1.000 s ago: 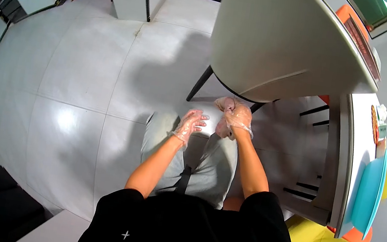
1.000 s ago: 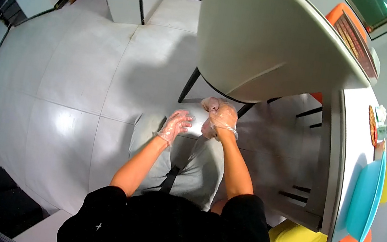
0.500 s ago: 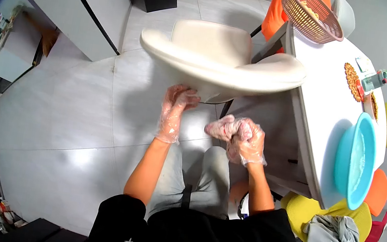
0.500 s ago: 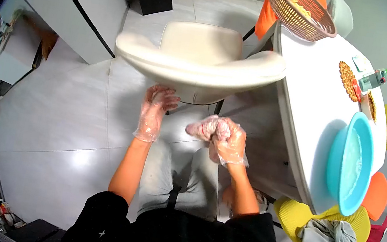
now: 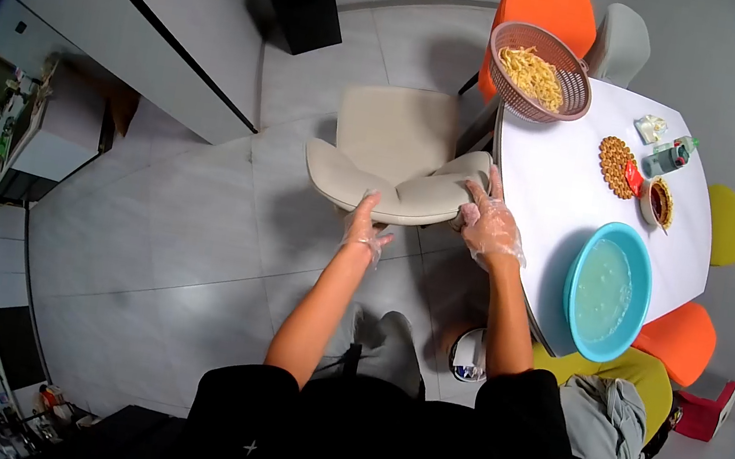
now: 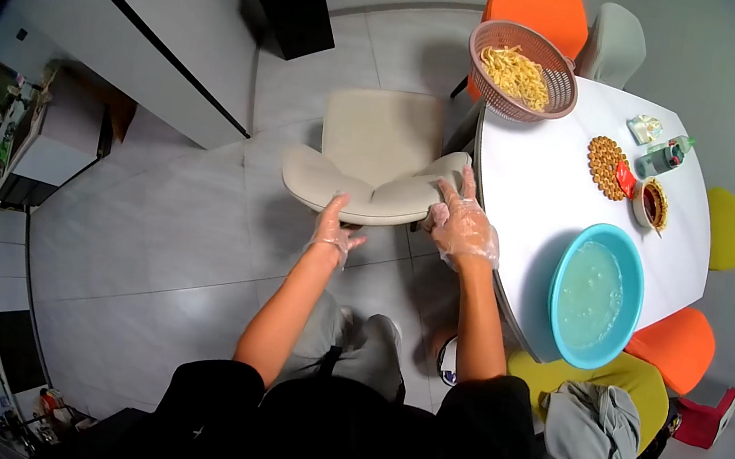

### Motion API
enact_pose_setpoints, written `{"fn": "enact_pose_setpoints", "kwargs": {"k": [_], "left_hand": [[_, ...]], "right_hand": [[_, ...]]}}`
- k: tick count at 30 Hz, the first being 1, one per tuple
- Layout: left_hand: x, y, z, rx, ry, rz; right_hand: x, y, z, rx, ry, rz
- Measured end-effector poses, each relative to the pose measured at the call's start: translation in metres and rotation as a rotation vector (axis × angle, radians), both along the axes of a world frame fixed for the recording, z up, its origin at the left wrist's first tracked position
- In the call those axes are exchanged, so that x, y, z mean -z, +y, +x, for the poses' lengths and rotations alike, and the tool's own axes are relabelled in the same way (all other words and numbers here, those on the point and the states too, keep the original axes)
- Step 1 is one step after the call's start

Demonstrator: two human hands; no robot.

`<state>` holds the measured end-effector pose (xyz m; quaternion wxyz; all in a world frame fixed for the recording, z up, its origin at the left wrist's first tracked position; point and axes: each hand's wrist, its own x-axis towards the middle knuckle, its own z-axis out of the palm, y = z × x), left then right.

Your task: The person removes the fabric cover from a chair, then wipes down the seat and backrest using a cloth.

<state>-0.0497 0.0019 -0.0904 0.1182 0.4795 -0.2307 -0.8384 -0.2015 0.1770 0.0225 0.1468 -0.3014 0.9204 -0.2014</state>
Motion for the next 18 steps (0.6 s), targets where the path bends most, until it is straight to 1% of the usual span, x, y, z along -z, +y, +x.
{"fn": "enact_pose_setpoints", "kwargs": {"k": [1,2,5,6,8,9,10,11,12,13,14,16,18], "left_hand": [[-0.01,0.0,0.002,0.026,-0.05,-0.045],[-0.012,-0.001,0.004,0.062,-0.045,-0.029],[-0.008,-0.014,0.009,0.199,-0.056,0.016],[-0.009,-0.018,0.01,0.233,-0.048,0.014],[-0.004,-0.026,0.02,0.306,-0.052,0.018],[-0.018,-0.031,0.028,0.323,-0.047,0.032],[-0.011,-0.047,0.026,0.351,-0.037,0.042],[-0.002,-0.056,0.028,0.375,-0.033,0.065],[0.007,-0.06,0.047,0.398,-0.047,0.102],[0.005,-0.07,0.056,0.331,-0.103,0.09],[0.007,-0.088,0.062,0.347,-0.088,0.122],[-0.007,-0.126,0.082,0.398,-0.105,0.113],[-0.006,-0.176,0.1,0.491,-0.105,0.12]], "right_hand": [[0.015,0.003,-0.006,-0.042,0.01,-0.013],[0.025,0.005,-0.01,-0.08,0.022,-0.025],[0.032,0.001,0.0,-0.049,0.081,-0.07],[0.025,-0.003,0.006,-0.04,0.11,-0.077],[0.013,-0.014,0.017,0.023,0.046,-0.073],[0.009,-0.017,0.034,0.069,0.001,-0.071],[0.016,-0.021,0.041,0.005,0.145,-0.067],[0.022,-0.022,0.046,0.029,0.138,-0.032],[0.014,-0.03,0.07,0.052,0.11,0.013],[0.006,-0.043,0.095,0.133,0.078,-0.026],[0.0,-0.055,0.112,0.186,0.068,-0.027],[0.014,-0.077,0.148,0.265,0.074,-0.102],[0.02,-0.109,0.186,0.33,0.08,-0.146]]}}
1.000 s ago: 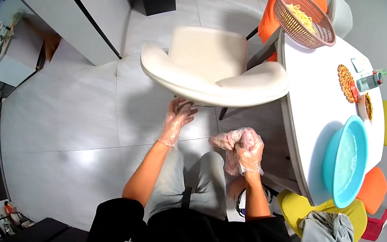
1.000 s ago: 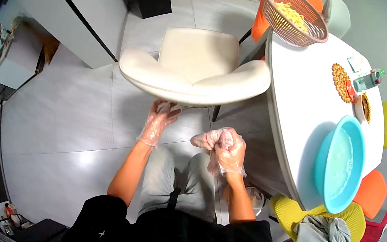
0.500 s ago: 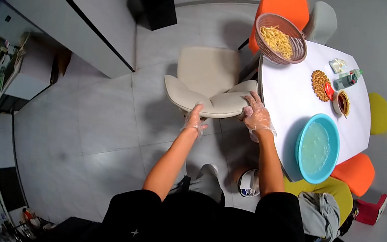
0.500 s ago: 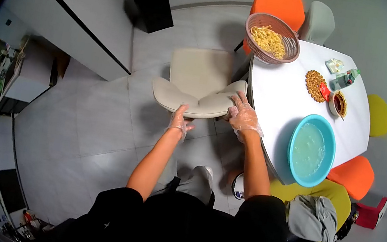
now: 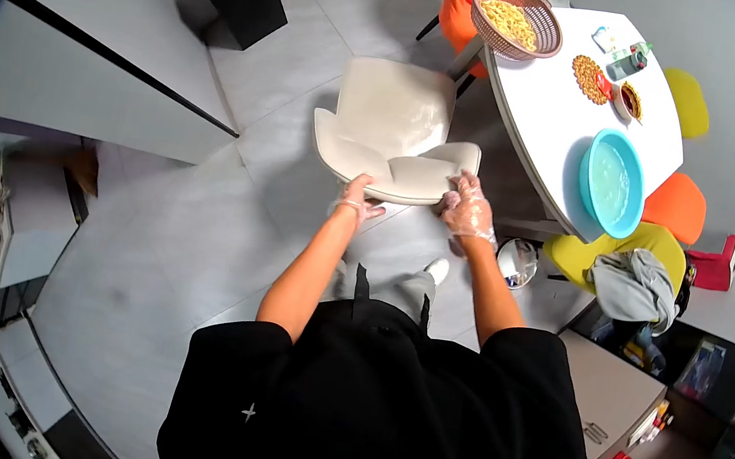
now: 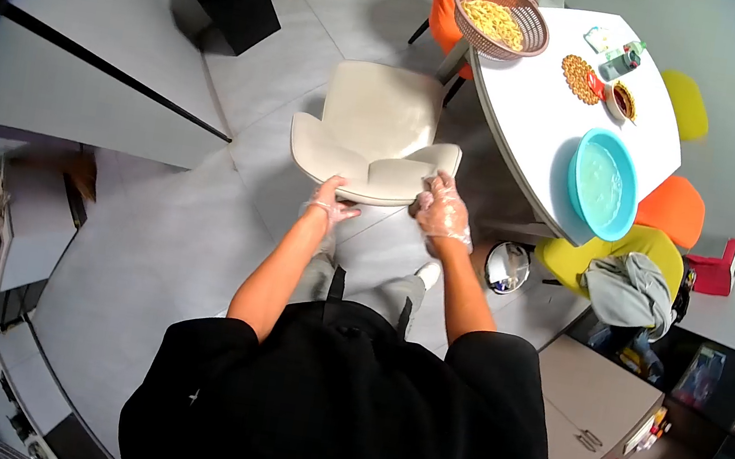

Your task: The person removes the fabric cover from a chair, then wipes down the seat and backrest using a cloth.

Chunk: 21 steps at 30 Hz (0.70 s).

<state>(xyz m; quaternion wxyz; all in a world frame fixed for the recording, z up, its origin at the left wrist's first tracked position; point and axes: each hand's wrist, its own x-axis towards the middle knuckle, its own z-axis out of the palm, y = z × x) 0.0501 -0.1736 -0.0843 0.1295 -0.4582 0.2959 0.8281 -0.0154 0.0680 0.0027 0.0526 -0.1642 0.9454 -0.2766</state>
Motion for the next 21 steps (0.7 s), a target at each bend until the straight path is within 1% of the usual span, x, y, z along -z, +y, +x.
{"fn": "enact_pose_setpoints", "kwargs": {"k": [1,2,3,4,5,6,7,8,10,13,16,17,20,21], "left_hand": [[-0.004,-0.022,0.005,-0.026,-0.018,-0.01],[0.024,-0.05,0.006,0.0,-0.052,0.028],[0.039,-0.078,0.009,0.033,-0.075,-0.02],[0.058,-0.109,0.007,0.018,-0.117,0.005],[0.062,-0.136,0.006,-0.061,-0.1,0.015],[0.045,-0.158,0.005,-0.11,-0.055,-0.055],[0.019,-0.174,0.007,-0.112,-0.03,-0.188],[0.016,-0.185,0.007,-0.244,0.025,-0.221],[0.01,-0.2,0.011,-0.505,0.131,-0.288],[-0.001,-0.153,0.016,-0.228,-0.011,-0.972],[-0.022,-0.13,0.02,-0.282,0.024,-0.957],[0.007,-0.135,0.018,-0.301,0.066,-0.974],[-0.017,-0.134,0.029,-0.233,0.096,-0.862],[-0.011,-0.136,0.029,-0.204,0.078,-0.928]], "right_hand": [[-0.001,-0.02,0.018,0.034,0.014,0.008],[-0.004,-0.04,0.037,0.067,0.025,0.019],[-0.009,-0.061,0.052,0.093,-0.027,0.007],[-0.013,-0.083,0.063,0.116,-0.075,-0.004],[-0.007,-0.099,0.072,0.073,-0.08,-0.038],[0.004,-0.111,0.075,-0.017,-0.069,-0.044],[0.004,-0.128,0.073,-0.065,-0.211,-0.108],[-0.026,-0.144,0.074,-0.052,-0.315,-0.145],[-0.045,-0.166,0.064,-0.047,-0.645,-0.224],[-0.023,-0.186,0.065,0.068,-0.548,-0.318],[-0.032,-0.193,0.064,0.117,-0.544,-0.297],[-0.029,-0.195,0.065,0.136,-0.476,-0.276],[-0.001,-0.194,0.065,0.027,-0.182,-0.285],[-0.01,-0.196,0.063,-0.045,-0.326,-0.213]]}}
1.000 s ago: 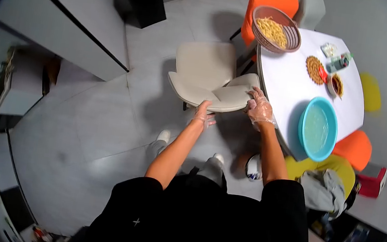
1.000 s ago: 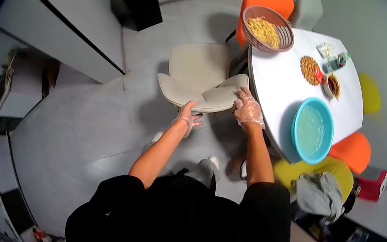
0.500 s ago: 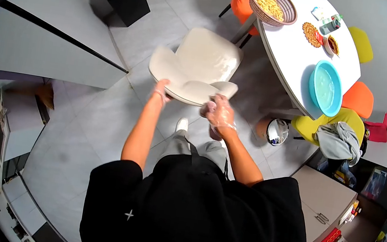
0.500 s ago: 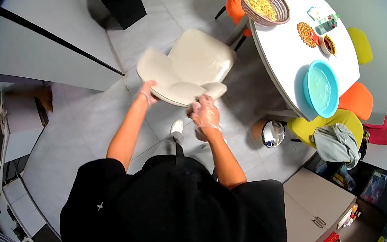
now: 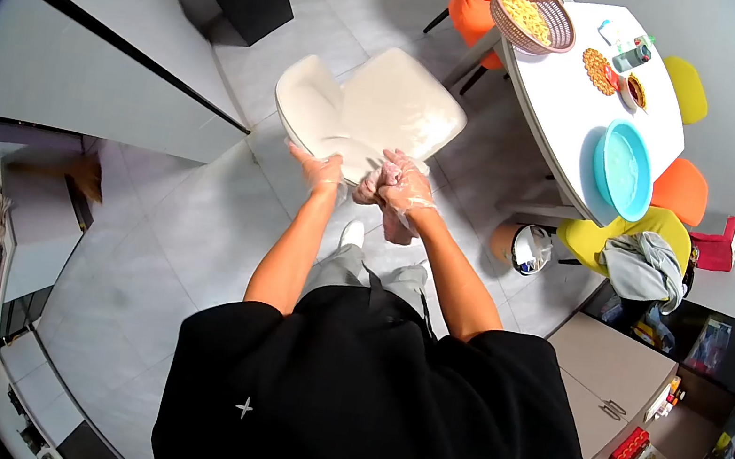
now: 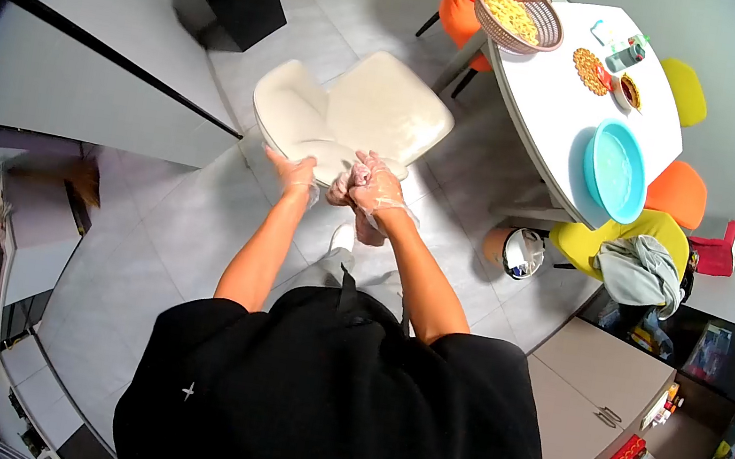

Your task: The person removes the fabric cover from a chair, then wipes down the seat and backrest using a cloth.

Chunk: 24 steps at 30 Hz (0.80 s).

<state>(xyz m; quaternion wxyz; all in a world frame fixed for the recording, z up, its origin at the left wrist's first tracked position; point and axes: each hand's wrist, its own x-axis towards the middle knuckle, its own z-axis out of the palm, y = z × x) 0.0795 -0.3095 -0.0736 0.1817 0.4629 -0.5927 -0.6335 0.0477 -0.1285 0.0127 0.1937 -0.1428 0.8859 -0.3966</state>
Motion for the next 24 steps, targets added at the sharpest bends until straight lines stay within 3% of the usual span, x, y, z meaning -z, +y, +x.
{"fn": "enact_pose_setpoints", "kwargs": {"k": [4,8,12,16,18,21,24], "left_hand": [[0.029,-0.01,0.005,0.06,-0.081,-0.136],[0.013,-0.023,0.018,0.162,0.003,-0.04],[0.017,-0.065,0.011,0.396,0.048,-0.113],[0.026,-0.104,-0.018,0.584,0.058,-0.157],[0.03,-0.107,-0.025,0.632,0.106,-0.144],[0.028,-0.088,-0.031,0.522,-0.03,-0.355],[-0.057,-0.02,-0.013,0.474,-0.33,-1.109]], "right_hand": [[-0.011,-0.013,-0.005,-0.134,-0.225,0.267],[-0.03,-0.015,-0.004,-0.206,-0.297,0.283],[0.005,-0.024,0.001,-0.247,-0.243,0.259],[-0.016,-0.047,0.013,-0.172,-0.251,0.28],[0.009,-0.048,0.019,-0.077,-0.215,0.203],[0.035,-0.027,0.024,-0.015,-0.247,-0.006],[0.081,0.014,0.02,0.082,-0.331,-0.105]]}}
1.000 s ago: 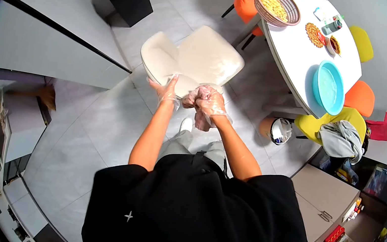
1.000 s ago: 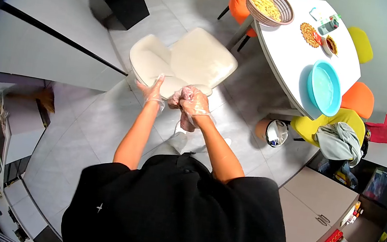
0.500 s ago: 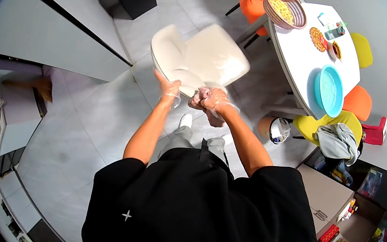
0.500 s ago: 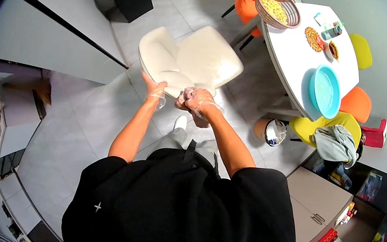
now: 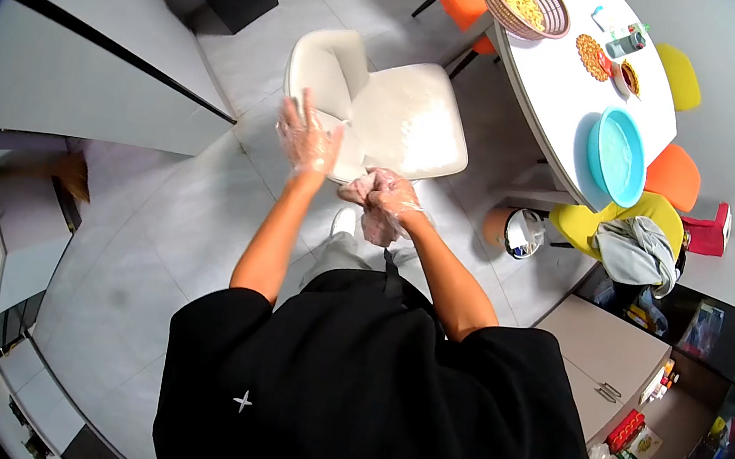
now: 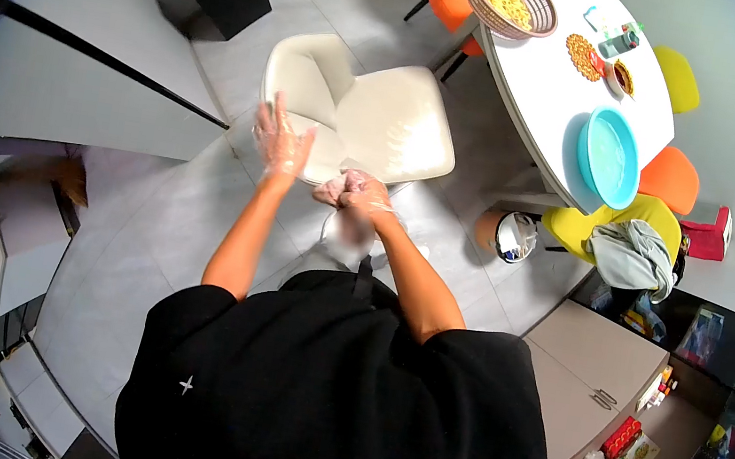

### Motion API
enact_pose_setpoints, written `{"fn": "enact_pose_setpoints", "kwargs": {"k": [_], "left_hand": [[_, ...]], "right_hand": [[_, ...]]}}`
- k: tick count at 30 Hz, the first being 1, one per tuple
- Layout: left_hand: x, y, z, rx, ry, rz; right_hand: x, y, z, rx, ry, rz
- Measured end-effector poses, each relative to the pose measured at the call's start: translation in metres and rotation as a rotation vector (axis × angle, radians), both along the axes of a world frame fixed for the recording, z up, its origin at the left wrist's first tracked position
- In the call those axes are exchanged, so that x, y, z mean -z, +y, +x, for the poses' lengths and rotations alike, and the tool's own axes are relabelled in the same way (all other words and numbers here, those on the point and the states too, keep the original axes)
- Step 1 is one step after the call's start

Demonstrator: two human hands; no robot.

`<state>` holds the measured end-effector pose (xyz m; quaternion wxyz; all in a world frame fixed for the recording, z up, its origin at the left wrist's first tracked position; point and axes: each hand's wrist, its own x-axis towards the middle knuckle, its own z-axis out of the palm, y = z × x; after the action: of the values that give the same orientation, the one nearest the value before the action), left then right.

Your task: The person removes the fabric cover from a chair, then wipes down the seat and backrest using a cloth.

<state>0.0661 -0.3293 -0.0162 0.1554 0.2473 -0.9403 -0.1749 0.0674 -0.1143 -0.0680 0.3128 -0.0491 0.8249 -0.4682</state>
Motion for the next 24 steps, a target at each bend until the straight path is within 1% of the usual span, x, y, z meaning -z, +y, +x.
{"fn": "enact_pose_setpoints", "kwargs": {"k": [1,3,5,6,8,9,10,12,14,15,17,18,19,21,23,24], "left_hand": [[-0.005,0.02,0.003,0.1,0.061,-0.009],[-0.008,0.056,0.009,0.295,0.178,-0.023],[0.003,0.096,0.01,0.439,0.13,0.121],[0.013,0.11,0.008,0.506,0.111,0.192],[0.057,0.135,0.01,0.528,0.017,0.344],[0.073,0.148,0.008,0.535,-0.028,0.419],[0.073,0.158,0.007,0.522,-0.155,0.372],[0.077,0.171,0.001,0.626,-0.189,0.342],[0.097,0.182,-0.005,0.696,-0.179,0.272],[0.105,0.186,-0.014,0.665,-0.195,0.289],[0.114,0.201,-0.031,0.591,-0.235,0.335],[0.125,0.21,-0.036,0.548,-0.219,0.353],[0.139,0.218,-0.039,0.545,-0.228,0.421],[0.167,0.226,-0.04,0.693,-0.203,0.412],[0.185,0.233,-0.032,0.755,-0.23,0.457],[0.192,0.236,-0.024,0.784,-0.243,0.479]], "right_hand": [[0.013,0.014,-0.001,0.044,-0.036,-0.001],[0.021,0.044,-0.002,0.175,-0.156,-0.018],[0.027,0.073,-0.004,0.303,-0.279,-0.027],[0.022,0.082,-0.006,0.355,-0.277,-0.024],[-0.002,0.088,-0.011,0.472,-0.338,-0.167],[-0.005,0.095,-0.02,0.529,-0.367,-0.24],[0.032,0.112,-0.026,0.538,-0.408,-0.275],[0.095,0.139,-0.046,0.574,-0.431,-0.339],[0.112,0.149,-0.077,0.596,-0.436,-0.38],[0.103,0.141,-0.097,0.698,-0.394,-0.396],[0.23,0.188,-0.142,0.513,-0.09,0.006],[0.232,0.19,-0.17,0.419,0.087,0.073],[0.218,0.185,-0.203,0.326,0.265,0.134],[0.216,0.173,-0.262,0.286,0.459,0.082],[0.187,0.145,-0.3,0.161,0.561,0.34],[0.2,0.136,-0.311,0.137,0.618,0.325]]}}
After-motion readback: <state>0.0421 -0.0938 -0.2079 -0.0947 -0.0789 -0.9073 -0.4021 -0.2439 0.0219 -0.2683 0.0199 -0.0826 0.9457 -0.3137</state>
